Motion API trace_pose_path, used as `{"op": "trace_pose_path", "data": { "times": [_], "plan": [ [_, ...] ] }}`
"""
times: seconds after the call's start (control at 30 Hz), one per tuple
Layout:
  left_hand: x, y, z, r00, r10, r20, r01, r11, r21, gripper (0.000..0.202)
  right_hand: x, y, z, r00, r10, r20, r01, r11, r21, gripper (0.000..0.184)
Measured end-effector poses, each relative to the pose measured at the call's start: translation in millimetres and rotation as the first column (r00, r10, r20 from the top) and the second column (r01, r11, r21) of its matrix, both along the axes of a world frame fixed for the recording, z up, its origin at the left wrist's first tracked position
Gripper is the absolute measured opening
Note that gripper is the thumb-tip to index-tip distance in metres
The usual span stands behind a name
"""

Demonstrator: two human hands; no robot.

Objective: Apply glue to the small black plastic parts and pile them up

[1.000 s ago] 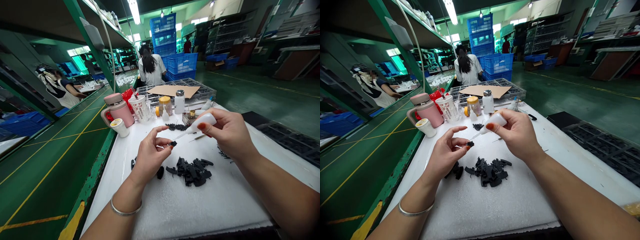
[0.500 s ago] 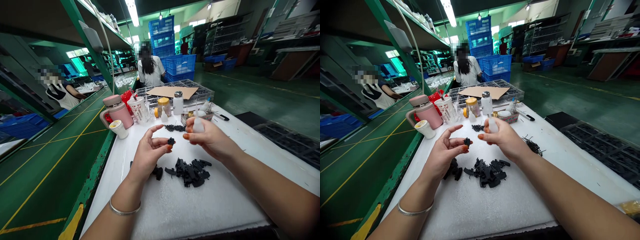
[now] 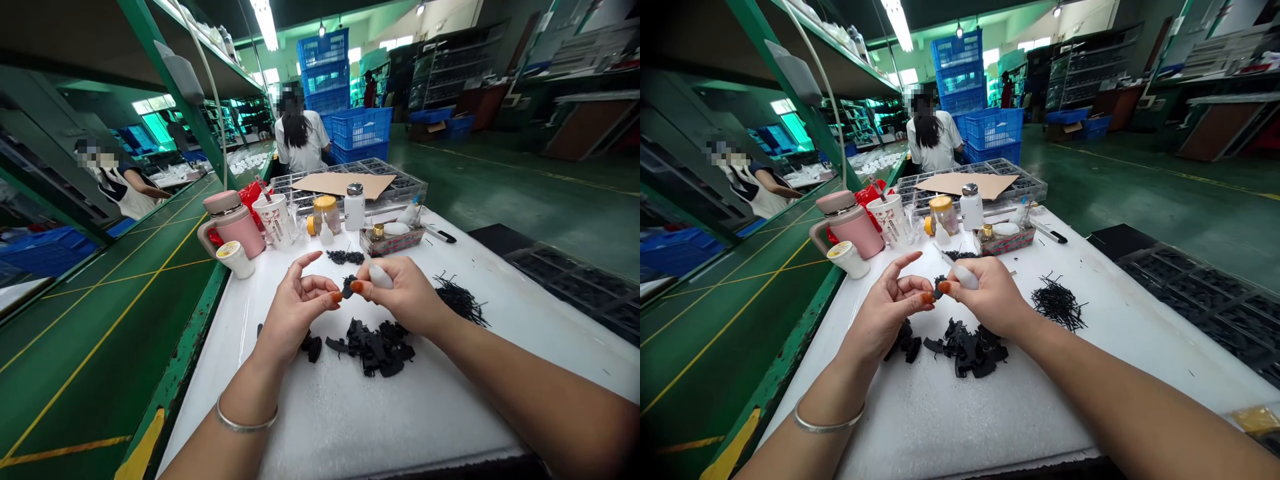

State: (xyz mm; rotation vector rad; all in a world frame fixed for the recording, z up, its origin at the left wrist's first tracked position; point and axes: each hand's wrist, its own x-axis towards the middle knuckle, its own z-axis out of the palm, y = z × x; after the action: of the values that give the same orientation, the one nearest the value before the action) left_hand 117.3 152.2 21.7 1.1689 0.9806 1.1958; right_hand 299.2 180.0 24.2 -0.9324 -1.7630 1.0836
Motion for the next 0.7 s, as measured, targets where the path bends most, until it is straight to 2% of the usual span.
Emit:
{"op": "trace_pose_path", "data": {
  "times": [0.1, 0.2, 0.3, 0.37, 0.43, 0.5, 0.53, 0.57, 0.6, 0.63, 0.7],
  "plan": [
    [-6, 2, 4.0, 0.994, 0.104, -0.024, -0.104, 0.995, 0.001, 0.069, 9, 6, 1.5, 0.993, -0.047, -0.105, 0.04, 0.997, -0.063, 0.036],
    [-15, 3, 7.4, 0.971, 0.237, -0.036, -0.235, 0.97, 0.061, 0.062, 19, 15, 3.5, 0.962, -0.071, -0.263, 0.036, 0.99, -0.137, 0.037],
    [-22, 4, 12.3, 0.93, 0.367, -0.011, -0.361, 0.921, 0.148, 0.042, 27, 22, 4.9, 0.916, -0.099, -0.389, 0.014, 0.977, -0.215, 0.034],
    [-24, 6, 17.5, 0.921, 0.388, -0.035, -0.376, 0.91, 0.175, 0.028, 30, 24, 5.9, 0.888, -0.134, -0.439, 0.009, 0.961, -0.275, 0.031],
    [-22, 13, 23.7, 0.934, 0.331, -0.132, -0.31, 0.938, 0.158, 0.019, 31, 24, 7.3, 0.861, -0.17, -0.48, 0.005, 0.946, -0.325, 0.027],
    [-17, 26, 28.1, 0.936, 0.183, -0.301, -0.155, 0.981, 0.116, 0.015, 31, 23, 8.8, 0.839, -0.196, -0.508, 0.006, 0.936, -0.352, 0.026],
    [-14, 35, 28.5, 0.911, 0.097, -0.401, -0.059, 0.993, 0.106, 0.014, 31, 23, 9.5, 0.831, -0.206, -0.517, 0.009, 0.934, -0.357, 0.026],
    [-9, 45, 27.6, 0.856, 0.033, -0.517, 0.038, 0.991, 0.125, 0.013, 31, 22, 10.1, 0.824, -0.215, -0.525, 0.016, 0.934, -0.357, 0.026],
    [-4, 55, 25.2, 0.771, 0.033, -0.636, 0.114, 0.975, 0.189, 0.013, 31, 22, 10.5, 0.818, -0.221, -0.531, 0.021, 0.934, -0.356, 0.026],
    [2, 65, 21.6, 0.686, 0.114, -0.719, 0.149, 0.945, 0.292, 0.013, 31, 22, 10.9, 0.814, -0.226, -0.535, 0.028, 0.936, -0.351, 0.026],
    [14, 84, 12.3, 0.505, 0.204, -0.839, 0.277, 0.882, 0.381, 0.017, 31, 23, 11.1, 0.808, -0.233, -0.541, 0.045, 0.94, -0.338, 0.025]
  ]
}}
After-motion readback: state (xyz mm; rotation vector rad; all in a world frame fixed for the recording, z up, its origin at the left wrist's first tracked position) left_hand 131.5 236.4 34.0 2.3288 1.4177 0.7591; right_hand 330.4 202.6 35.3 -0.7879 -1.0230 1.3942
